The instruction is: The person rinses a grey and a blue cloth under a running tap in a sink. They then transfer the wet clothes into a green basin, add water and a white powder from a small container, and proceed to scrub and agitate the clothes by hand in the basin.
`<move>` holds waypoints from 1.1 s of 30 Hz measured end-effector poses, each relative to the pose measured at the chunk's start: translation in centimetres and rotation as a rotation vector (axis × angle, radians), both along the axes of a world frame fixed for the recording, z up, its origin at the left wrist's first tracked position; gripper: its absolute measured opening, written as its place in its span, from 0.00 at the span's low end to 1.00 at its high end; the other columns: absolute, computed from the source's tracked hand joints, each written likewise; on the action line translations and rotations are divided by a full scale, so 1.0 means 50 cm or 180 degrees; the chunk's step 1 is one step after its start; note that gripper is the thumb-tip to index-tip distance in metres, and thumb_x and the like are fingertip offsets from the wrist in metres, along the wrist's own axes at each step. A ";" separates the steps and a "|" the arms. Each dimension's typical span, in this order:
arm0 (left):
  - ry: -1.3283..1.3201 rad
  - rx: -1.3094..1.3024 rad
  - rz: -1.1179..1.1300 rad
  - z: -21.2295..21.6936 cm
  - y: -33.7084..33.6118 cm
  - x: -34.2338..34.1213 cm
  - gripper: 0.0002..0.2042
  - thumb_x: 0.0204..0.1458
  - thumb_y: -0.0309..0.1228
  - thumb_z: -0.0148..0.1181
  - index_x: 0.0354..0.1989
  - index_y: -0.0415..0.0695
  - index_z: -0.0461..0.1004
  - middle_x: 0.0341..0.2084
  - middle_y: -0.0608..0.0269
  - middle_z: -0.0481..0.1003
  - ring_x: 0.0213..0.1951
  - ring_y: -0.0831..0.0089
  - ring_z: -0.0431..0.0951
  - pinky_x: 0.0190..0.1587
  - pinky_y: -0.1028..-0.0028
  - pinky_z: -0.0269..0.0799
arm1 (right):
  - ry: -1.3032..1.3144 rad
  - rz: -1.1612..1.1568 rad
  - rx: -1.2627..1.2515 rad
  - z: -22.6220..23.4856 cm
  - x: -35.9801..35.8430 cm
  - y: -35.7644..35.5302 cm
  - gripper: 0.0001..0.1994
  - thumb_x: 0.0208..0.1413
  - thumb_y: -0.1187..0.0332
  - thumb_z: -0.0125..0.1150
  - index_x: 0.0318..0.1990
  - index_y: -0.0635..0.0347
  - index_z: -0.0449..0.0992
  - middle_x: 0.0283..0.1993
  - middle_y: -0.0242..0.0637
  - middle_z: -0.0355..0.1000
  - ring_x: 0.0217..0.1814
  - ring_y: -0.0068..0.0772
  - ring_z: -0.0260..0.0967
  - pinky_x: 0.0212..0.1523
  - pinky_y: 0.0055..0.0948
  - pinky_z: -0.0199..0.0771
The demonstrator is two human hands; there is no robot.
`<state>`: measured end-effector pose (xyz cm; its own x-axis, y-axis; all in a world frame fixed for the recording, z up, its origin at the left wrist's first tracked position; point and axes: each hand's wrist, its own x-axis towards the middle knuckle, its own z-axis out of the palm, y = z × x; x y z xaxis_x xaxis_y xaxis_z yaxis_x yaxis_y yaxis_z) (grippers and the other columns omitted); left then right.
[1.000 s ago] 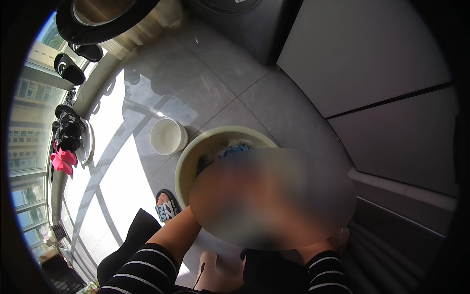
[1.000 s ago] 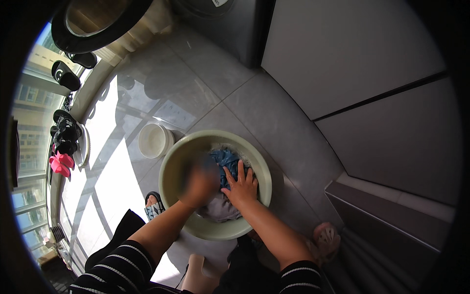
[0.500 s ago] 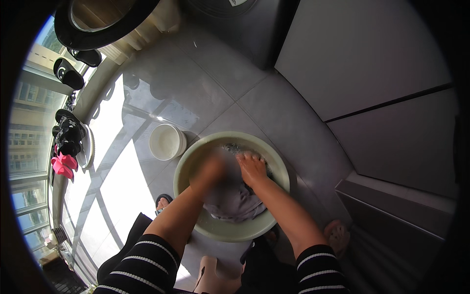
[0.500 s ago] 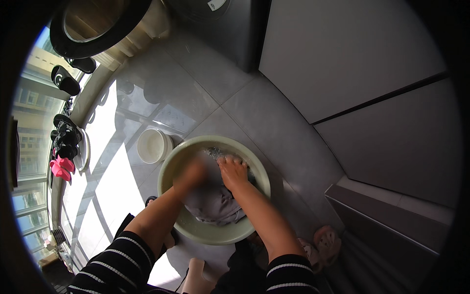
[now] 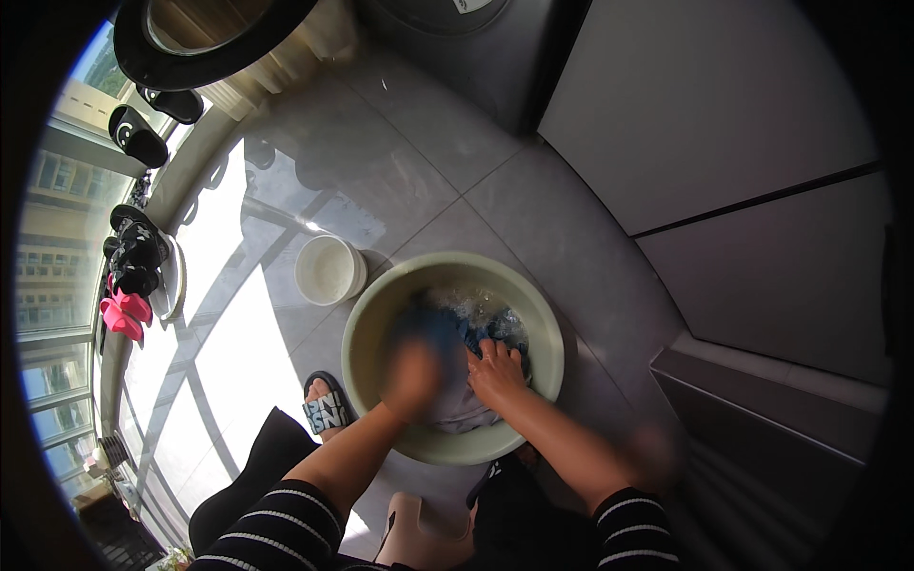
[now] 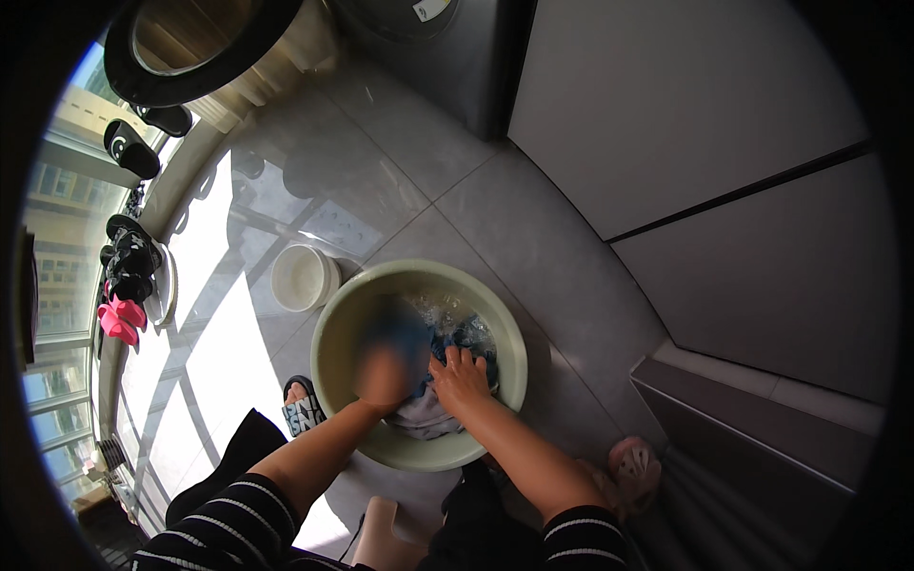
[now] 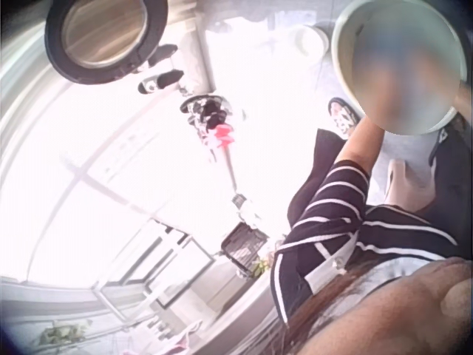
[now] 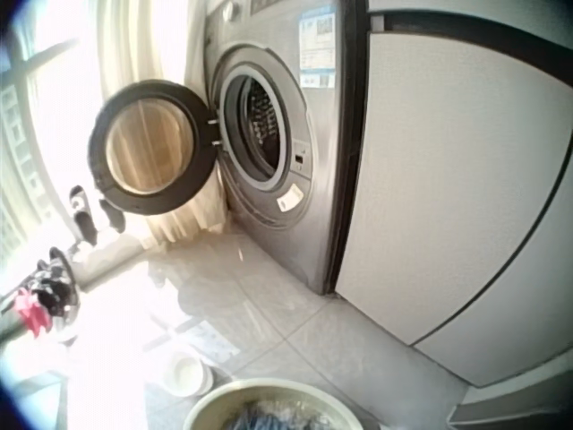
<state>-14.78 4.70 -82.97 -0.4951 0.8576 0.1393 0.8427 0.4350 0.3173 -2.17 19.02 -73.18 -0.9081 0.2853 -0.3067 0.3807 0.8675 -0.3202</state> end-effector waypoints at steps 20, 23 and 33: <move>-0.2257 0.0904 0.0230 0.183 0.042 -0.112 0.35 0.35 0.31 0.60 0.57 0.39 0.57 0.32 0.58 0.69 0.38 0.66 0.71 0.44 0.68 0.66 | 0.0946 0.0154 -0.0654 0.102 -0.046 0.096 0.18 0.42 0.63 0.66 0.42 0.53 0.71 0.43 0.42 0.60 0.42 0.45 0.68 0.40 0.39 0.72; -0.2889 0.0599 0.0522 0.202 0.005 -0.080 0.39 0.38 0.35 0.59 0.63 0.46 0.51 0.35 0.57 0.68 0.40 0.64 0.70 0.48 0.68 0.64 | 0.0453 -0.0103 -0.1078 0.145 0.005 0.054 0.29 0.39 0.56 0.69 0.51 0.51 0.67 0.50 0.42 0.56 0.49 0.47 0.64 0.46 0.41 0.69; -0.1211 -0.0957 0.0540 0.179 0.100 -0.006 0.26 0.47 0.52 0.57 0.50 0.48 0.71 0.60 0.40 0.51 0.55 0.38 0.57 0.56 0.50 0.59 | -0.1020 -0.0054 0.0429 -0.025 -0.023 0.039 0.33 0.58 0.45 0.45 0.68 0.42 0.45 0.73 0.38 0.30 0.73 0.52 0.28 0.68 0.52 0.27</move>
<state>-15.10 9.69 -74.02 -0.5985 0.7352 -0.3182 0.6016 0.6747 0.4276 -3.33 20.96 -74.41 -0.7665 0.3569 -0.5340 0.4581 0.8865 -0.0650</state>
